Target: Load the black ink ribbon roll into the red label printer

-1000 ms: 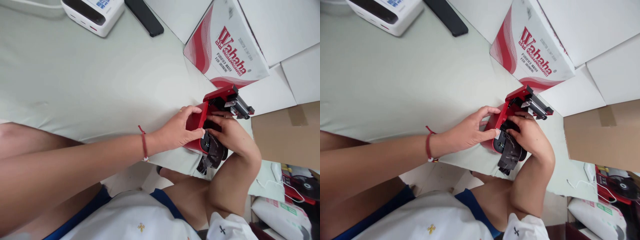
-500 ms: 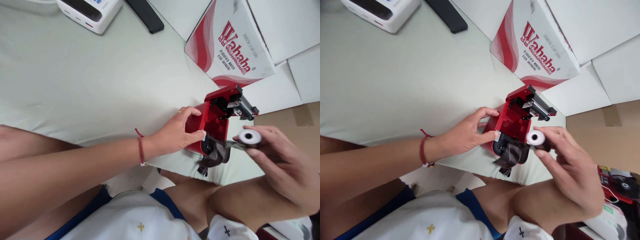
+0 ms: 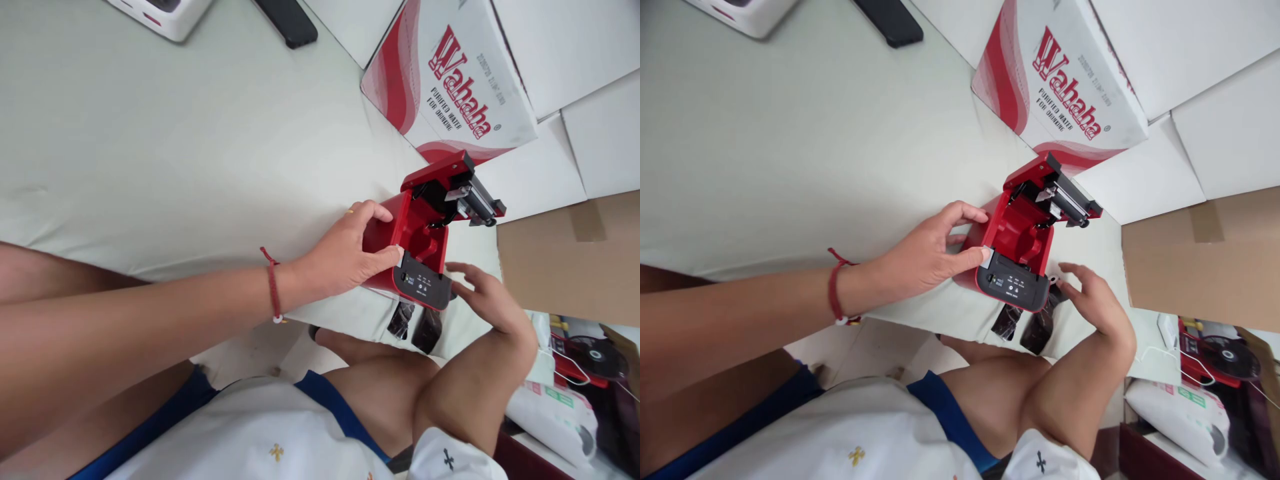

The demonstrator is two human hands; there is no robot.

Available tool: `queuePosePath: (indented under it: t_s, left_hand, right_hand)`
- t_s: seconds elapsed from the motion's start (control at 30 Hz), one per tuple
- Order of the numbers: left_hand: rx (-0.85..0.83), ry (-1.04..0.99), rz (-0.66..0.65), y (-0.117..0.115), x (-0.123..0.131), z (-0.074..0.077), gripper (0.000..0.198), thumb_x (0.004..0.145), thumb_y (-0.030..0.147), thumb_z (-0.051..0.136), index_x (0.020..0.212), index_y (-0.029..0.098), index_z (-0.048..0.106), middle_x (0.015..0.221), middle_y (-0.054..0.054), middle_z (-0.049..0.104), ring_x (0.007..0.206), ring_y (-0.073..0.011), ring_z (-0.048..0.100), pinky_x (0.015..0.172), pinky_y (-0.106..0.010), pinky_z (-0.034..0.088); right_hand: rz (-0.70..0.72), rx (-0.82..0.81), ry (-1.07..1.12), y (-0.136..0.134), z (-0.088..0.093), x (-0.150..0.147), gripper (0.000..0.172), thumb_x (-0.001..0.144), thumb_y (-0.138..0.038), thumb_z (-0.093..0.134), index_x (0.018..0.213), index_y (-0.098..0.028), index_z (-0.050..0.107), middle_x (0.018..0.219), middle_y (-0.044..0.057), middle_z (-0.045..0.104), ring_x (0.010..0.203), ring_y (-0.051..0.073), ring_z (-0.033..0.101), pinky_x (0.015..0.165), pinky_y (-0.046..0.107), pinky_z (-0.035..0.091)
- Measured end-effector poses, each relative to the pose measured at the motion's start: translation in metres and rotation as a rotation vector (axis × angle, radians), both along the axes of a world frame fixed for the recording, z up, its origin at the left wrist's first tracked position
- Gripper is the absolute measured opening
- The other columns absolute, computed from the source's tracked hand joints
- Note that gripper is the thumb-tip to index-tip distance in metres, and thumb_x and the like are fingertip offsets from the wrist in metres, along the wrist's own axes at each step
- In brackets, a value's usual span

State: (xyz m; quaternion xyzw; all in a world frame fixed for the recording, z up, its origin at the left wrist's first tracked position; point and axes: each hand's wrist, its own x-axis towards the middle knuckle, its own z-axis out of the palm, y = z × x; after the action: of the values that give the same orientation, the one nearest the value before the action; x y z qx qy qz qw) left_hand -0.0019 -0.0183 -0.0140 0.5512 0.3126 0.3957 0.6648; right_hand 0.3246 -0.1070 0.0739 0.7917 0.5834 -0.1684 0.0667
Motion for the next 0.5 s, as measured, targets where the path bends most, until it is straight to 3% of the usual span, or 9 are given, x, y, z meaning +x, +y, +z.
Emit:
queuePosePath:
  t_s: [0.07, 0.13, 0.3, 0.4, 0.47, 0.5]
  left_hand:
    - [-0.003, 0.005, -0.002, 0.001, 0.0, 0.0, 0.036, 0.089, 0.035, 0.071, 0.121, 0.023, 0.058, 0.138, -0.012, 0.066, 0.13, -0.0281, 0.064, 0.117, -0.058, 0.054]
    - [-0.008, 0.004, 0.004, 0.001, 0.0, 0.0, 0.037, 0.088, 0.034, 0.072, 0.12, 0.024, 0.058, 0.135, -0.01, 0.067, 0.125, -0.027, 0.065, 0.115, -0.057, 0.056]
    - [-0.014, 0.01, 0.003, 0.0, 0.0, 0.001, 0.035, 0.088, 0.035, 0.071, 0.119, 0.024, 0.058, 0.135, -0.01, 0.066, 0.128, -0.0278, 0.064, 0.118, -0.057, 0.053]
    - [-0.013, 0.002, 0.005, -0.001, 0.001, 0.001, 0.035, 0.087, 0.035, 0.07, 0.118, 0.023, 0.057, 0.136, -0.012, 0.066, 0.131, -0.0289, 0.062, 0.121, -0.058, 0.05]
    - [-0.008, 0.003, 0.002, 0.0, 0.001, 0.001, 0.035, 0.087, 0.035, 0.07, 0.117, 0.023, 0.057, 0.137, -0.012, 0.064, 0.132, -0.0289, 0.062, 0.121, -0.057, 0.05]
    - [-0.011, 0.009, 0.0, 0.0, 0.001, 0.001, 0.035, 0.087, 0.035, 0.07, 0.117, 0.023, 0.057, 0.138, -0.012, 0.064, 0.131, -0.0288, 0.062, 0.121, -0.057, 0.05]
  right_hand:
    - [0.034, 0.066, 0.032, 0.002, 0.001, -0.01, 0.058, 0.099, -0.057, 0.057, 0.146, -0.025, 0.068, 0.148, 0.014, 0.072, 0.137, 0.036, 0.068, 0.115, 0.056, 0.056]
    - [0.112, 0.066, 0.106, 0.008, -0.001, -0.023, 0.053, 0.099, -0.054, 0.06, 0.144, -0.027, 0.07, 0.149, 0.011, 0.071, 0.14, 0.033, 0.066, 0.119, 0.052, 0.054]
    - [0.302, -0.05, 0.28, 0.026, -0.006, -0.056, 0.024, 0.096, -0.037, 0.066, 0.109, -0.024, 0.081, 0.123, 0.009, 0.08, 0.109, 0.027, 0.076, 0.098, 0.04, 0.064]
    - [0.413, -0.176, 0.378, 0.018, 0.018, -0.056, 0.019, 0.099, -0.038, 0.071, 0.1, -0.022, 0.081, 0.103, 0.007, 0.08, 0.089, 0.021, 0.076, 0.082, 0.031, 0.065]
    - [0.569, -0.219, 0.476, 0.005, 0.042, -0.046, 0.021, 0.101, -0.035, 0.074, 0.117, -0.023, 0.081, 0.109, 0.008, 0.08, 0.092, 0.019, 0.076, 0.084, 0.028, 0.065]
    - [0.681, -0.199, 0.542, -0.002, 0.054, -0.041, 0.031, 0.102, -0.034, 0.074, 0.131, -0.025, 0.079, 0.113, 0.01, 0.08, 0.097, 0.019, 0.078, 0.087, 0.028, 0.065]
